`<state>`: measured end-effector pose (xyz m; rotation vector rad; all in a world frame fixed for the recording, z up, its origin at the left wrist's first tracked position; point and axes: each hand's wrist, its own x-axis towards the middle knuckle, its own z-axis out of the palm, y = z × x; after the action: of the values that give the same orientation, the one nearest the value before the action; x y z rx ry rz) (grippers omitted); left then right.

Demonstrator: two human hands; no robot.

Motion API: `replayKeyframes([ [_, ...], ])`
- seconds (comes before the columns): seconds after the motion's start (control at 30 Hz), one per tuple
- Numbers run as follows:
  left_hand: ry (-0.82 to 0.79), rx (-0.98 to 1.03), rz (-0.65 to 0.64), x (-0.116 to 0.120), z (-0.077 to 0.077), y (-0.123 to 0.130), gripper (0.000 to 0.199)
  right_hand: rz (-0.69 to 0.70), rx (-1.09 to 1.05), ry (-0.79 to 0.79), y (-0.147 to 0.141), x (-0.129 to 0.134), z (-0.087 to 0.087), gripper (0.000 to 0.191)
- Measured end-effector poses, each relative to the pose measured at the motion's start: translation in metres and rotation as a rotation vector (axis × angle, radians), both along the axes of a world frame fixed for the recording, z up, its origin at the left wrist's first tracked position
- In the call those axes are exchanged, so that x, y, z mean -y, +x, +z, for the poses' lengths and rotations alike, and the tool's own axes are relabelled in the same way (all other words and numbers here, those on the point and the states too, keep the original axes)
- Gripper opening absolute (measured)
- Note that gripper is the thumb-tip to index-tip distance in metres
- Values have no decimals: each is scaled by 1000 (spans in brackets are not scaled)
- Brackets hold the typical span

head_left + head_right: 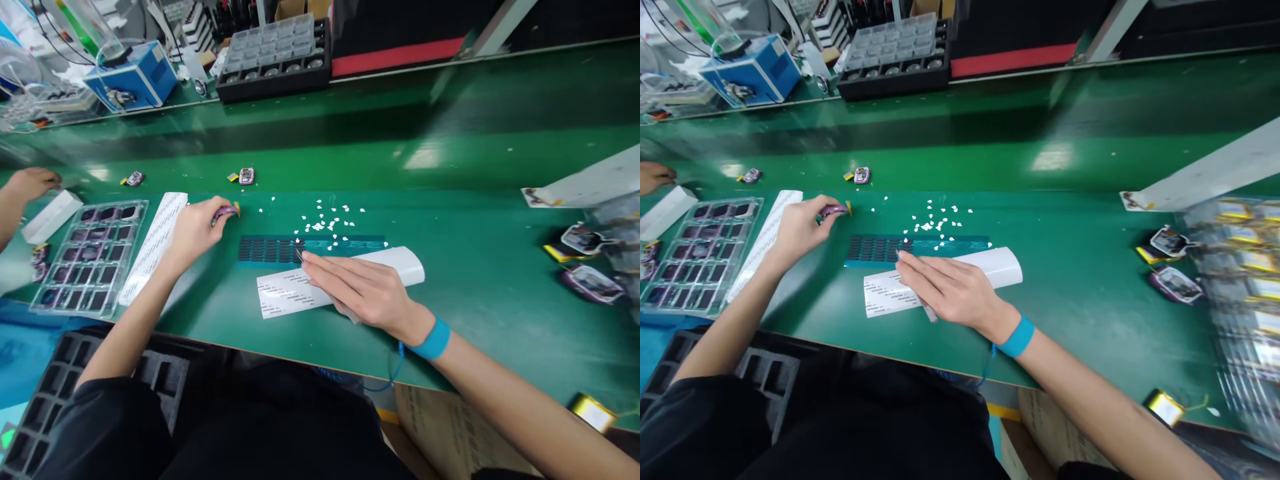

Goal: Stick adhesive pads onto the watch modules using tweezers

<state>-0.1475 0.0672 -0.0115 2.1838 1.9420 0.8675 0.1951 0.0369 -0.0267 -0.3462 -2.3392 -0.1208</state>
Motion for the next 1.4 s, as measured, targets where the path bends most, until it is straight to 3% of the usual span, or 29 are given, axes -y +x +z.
replayKeyframes([
  [0.2, -57, 888, -135, -12, 32, 54, 20, -45, -42, -28, 1, -5, 0, 25],
  [0.33, -311, 1170, -252, 8, 31, 97, 27, -22, -102, -92, 0, -4, 0, 16],
  [0.5, -477, 954, -323, 44, 19, 126, 24, -225, -379, -372, -6, 0, -1, 27],
  [0.6, -474, 788, -403, 55, 11, 130, 18, -207, -332, -481, -7, -1, 1, 18],
  [0.77, -442, 634, -453, 61, 4, 130, 18, -121, -314, -462, -11, -1, -5, 5],
  [1.07, -384, 452, -434, 65, 7, 132, 19, -183, -99, -316, -5, 6, -10, 26],
  [1.2, -363, 333, -434, 61, 4, 131, 22, -108, -30, -468, -4, -2, -10, 20],
  [1.3, -367, 375, -414, 58, 1, 129, 22, -76, -158, -596, -4, -10, -8, 8],
  [1.4, -374, 424, -416, 57, -1, 129, 18, -76, -178, -626, -5, -13, -5, 12],
])
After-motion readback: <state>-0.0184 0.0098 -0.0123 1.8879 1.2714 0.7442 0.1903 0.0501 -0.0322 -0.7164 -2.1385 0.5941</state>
